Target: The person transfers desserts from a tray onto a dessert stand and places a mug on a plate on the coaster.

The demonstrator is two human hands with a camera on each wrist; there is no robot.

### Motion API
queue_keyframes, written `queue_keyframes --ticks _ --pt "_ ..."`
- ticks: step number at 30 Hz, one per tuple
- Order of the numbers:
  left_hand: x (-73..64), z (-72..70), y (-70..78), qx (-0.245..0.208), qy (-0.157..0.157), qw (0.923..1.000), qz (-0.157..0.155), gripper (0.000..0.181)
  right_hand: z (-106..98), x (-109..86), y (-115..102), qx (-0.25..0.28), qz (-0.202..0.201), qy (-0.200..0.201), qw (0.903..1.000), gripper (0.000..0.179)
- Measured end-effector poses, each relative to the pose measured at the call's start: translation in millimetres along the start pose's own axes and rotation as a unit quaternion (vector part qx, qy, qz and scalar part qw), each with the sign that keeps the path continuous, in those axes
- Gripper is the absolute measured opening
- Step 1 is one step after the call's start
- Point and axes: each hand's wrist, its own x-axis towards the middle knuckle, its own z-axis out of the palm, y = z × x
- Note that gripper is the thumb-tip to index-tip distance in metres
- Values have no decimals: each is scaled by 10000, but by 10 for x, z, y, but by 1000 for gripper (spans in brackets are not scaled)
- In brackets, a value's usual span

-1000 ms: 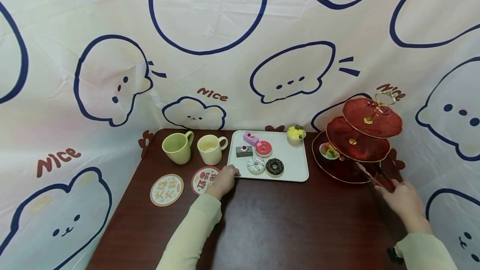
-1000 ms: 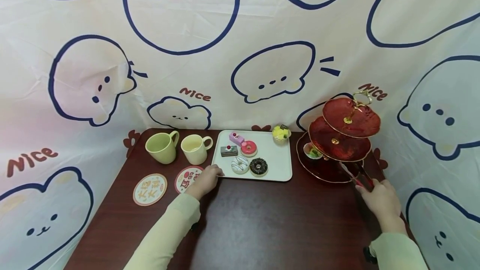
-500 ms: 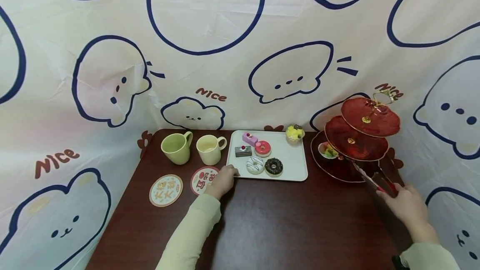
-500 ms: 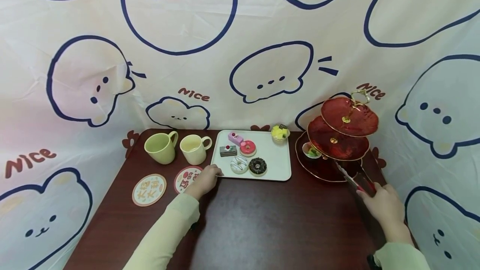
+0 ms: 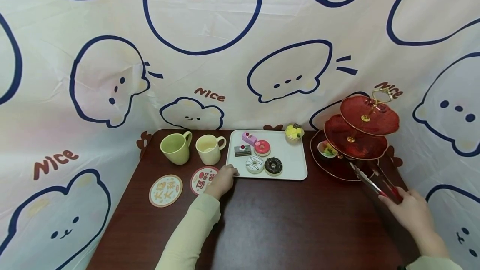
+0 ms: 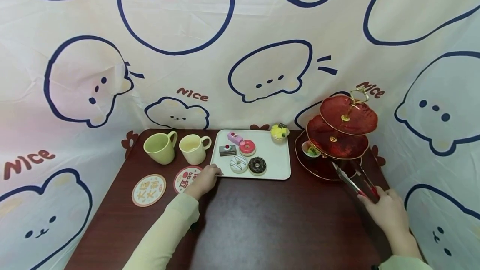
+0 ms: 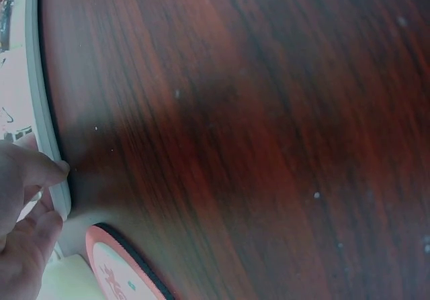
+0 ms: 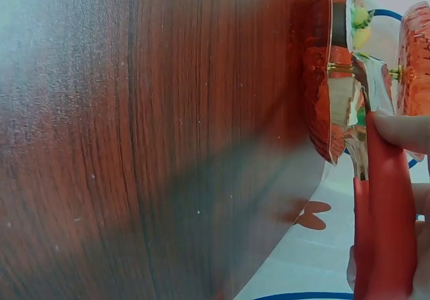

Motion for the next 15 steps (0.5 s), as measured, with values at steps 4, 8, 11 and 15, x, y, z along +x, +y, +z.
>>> queue_keyframes --ticks 4,8,11,15 --pt "0 -7 5 36 5 10000 57 27 -13 -57 -31 -33 -128 -70 9999 82" --pt "-2 -13 6 34 25 10000 88 28 -7 -121 -64 -50 -109 -238 9996 85" --pt "1 -9 3 8 61 9999 100 28 6 -153 -82 -46 -72 -238 9997 86" --pt "-4 -2 5 22 111 9998 141 27 22 -176 -98 -27 -129 -116 9998 82"
